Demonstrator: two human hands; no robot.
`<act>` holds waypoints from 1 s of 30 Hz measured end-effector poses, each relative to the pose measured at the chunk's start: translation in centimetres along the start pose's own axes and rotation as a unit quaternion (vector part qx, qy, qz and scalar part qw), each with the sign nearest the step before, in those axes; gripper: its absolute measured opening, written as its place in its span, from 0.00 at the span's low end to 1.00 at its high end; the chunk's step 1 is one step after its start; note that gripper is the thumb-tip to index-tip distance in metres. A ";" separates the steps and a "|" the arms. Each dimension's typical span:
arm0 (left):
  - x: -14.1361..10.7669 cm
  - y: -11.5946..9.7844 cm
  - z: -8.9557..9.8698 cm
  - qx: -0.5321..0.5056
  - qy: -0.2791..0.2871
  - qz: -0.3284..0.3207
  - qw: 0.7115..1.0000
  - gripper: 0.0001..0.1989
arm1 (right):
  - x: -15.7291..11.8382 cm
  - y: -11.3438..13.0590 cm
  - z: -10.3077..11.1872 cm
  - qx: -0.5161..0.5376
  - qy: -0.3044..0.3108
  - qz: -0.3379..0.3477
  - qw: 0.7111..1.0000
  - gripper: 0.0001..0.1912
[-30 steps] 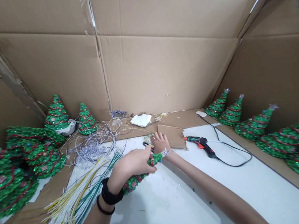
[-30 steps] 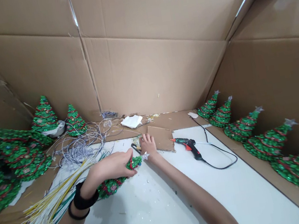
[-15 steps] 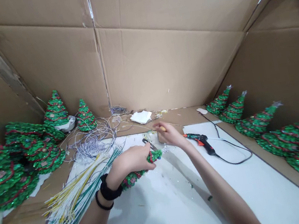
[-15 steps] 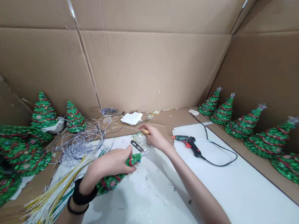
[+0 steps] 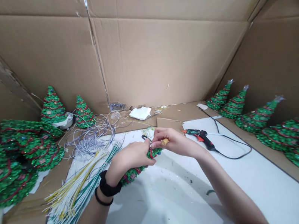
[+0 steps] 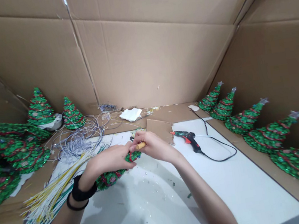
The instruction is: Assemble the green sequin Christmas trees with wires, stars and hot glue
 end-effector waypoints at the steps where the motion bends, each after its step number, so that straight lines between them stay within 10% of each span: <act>1: 0.0 0.0 0.0 0.001 -0.001 -0.002 1.000 0.20 | 0.0 0.0 0.1 -0.003 -0.001 0.001 1.000 0.11; 30: -0.1 -0.1 0.3 0.005 -0.002 -0.005 1.000 0.18 | 0.2 0.6 -0.5 0.013 -0.052 0.018 0.998 0.10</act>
Point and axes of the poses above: each hand's wrist, its own x-axis towards the middle knuckle, its own z-axis out of the back of the hand, y = z × x, the point moved 3 cm from there along x, towards the middle knuckle, and after that the axes turned 8 degrees about y, right-handed, at the moved point
